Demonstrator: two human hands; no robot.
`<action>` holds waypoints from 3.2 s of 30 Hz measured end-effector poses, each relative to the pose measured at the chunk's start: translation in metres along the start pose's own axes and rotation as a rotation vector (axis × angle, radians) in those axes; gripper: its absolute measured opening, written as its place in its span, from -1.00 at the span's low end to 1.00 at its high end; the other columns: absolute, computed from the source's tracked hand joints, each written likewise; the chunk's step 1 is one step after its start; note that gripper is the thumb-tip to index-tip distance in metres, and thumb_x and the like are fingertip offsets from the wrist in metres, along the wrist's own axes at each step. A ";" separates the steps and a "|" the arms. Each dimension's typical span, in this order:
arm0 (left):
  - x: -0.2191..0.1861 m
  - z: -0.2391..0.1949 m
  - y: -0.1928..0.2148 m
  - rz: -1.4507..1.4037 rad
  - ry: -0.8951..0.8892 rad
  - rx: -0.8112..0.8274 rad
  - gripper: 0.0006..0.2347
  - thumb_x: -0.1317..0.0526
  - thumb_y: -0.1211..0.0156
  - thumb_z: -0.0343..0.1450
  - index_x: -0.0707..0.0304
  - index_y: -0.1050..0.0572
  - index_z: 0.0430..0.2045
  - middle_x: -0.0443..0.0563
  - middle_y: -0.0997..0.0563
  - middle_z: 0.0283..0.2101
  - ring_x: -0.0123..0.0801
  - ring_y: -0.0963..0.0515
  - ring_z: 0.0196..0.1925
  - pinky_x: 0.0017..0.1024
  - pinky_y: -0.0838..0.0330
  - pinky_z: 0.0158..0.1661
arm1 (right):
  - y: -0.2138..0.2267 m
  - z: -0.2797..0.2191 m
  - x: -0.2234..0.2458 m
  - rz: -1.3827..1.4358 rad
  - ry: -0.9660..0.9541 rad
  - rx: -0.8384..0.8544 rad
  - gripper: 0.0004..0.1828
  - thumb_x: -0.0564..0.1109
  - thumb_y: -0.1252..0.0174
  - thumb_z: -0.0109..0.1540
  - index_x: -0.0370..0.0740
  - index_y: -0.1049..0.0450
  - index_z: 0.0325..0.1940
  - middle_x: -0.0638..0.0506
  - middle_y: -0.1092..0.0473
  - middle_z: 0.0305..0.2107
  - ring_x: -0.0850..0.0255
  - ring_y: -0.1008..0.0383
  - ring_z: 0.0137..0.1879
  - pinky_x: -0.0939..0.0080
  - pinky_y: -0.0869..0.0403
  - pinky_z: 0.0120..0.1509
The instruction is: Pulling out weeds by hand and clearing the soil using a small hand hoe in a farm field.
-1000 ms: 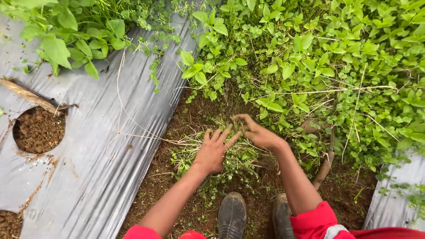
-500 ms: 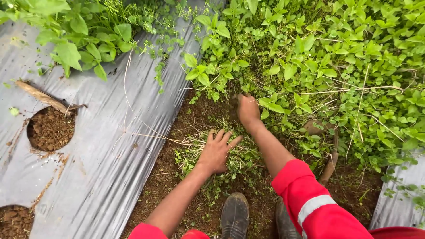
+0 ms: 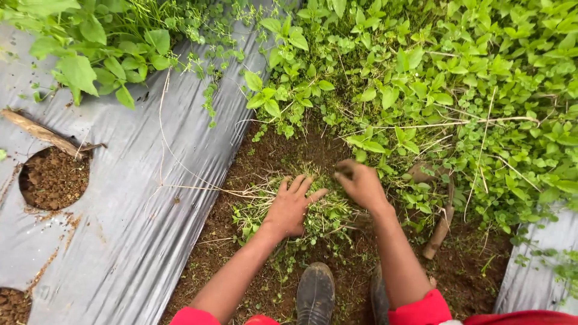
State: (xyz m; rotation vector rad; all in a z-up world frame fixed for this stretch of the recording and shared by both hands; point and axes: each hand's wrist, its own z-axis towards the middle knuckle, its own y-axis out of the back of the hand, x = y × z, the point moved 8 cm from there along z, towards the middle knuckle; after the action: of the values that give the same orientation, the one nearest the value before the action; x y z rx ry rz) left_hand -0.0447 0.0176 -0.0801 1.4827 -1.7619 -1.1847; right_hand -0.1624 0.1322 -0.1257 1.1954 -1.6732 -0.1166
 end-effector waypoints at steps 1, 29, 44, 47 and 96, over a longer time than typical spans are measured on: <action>0.002 0.002 0.000 0.001 0.003 -0.007 -0.17 0.15 -0.20 0.22 -0.26 0.09 0.44 0.12 -0.02 0.44 0.01 0.00 0.48 0.07 0.02 0.33 | 0.001 0.005 -0.016 -0.004 0.006 -0.003 -0.71 -0.24 -0.12 0.31 -0.32 -0.53 0.11 -0.29 -0.54 -0.08 -0.09 -0.62 -0.10 0.03 -0.59 -0.03; 0.000 0.012 -0.002 0.118 -0.013 0.081 -0.14 0.12 -0.23 0.18 -0.21 0.07 0.44 0.09 0.25 0.55 -0.11 0.26 0.58 0.01 0.14 0.41 | -0.032 -0.013 0.027 -0.168 -0.093 0.203 -0.52 0.06 0.12 0.40 -0.36 -0.48 0.13 -0.29 -0.51 -0.18 -0.11 -0.56 0.01 -0.15 -0.51 0.15; 0.000 0.006 0.005 0.068 -0.036 0.055 -0.19 0.17 -0.19 0.16 -0.19 -0.04 0.41 0.01 -0.18 0.41 -0.10 0.00 0.50 0.05 0.01 0.35 | 0.026 -0.007 -0.031 -0.294 0.242 -0.281 -0.62 -0.25 -0.21 0.24 -0.21 -0.52 0.16 -0.35 -0.46 -0.02 -0.32 -0.43 0.20 -0.29 -0.43 0.24; 0.000 0.005 -0.002 0.038 -0.035 0.041 -0.16 0.20 -0.18 0.16 -0.16 0.03 0.43 0.01 -0.18 0.40 -0.10 0.00 0.51 0.05 0.01 0.36 | -0.010 0.019 -0.093 -0.266 0.282 -0.463 -0.78 -0.29 -0.21 0.25 -0.31 -0.60 -0.02 -0.33 -0.51 -0.13 -0.25 -0.53 0.07 -0.15 -0.51 0.17; -0.012 0.004 -0.003 0.069 -0.116 0.179 -0.09 0.16 -0.32 0.10 -0.07 -0.01 0.44 0.15 -0.09 0.44 0.08 -0.01 0.49 0.14 -0.10 0.30 | 0.041 -0.073 -0.039 0.370 -0.113 -0.771 -0.64 -0.45 -0.08 0.22 -0.28 -0.45 0.08 -0.17 -0.44 -0.06 0.00 -0.46 0.09 0.07 -0.47 0.16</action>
State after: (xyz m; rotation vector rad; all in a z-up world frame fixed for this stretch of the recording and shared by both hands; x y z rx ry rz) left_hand -0.0438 0.0302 -0.0830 1.4653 -2.0262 -1.1226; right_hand -0.1341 0.2139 -0.0943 0.3031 -1.6795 -0.5488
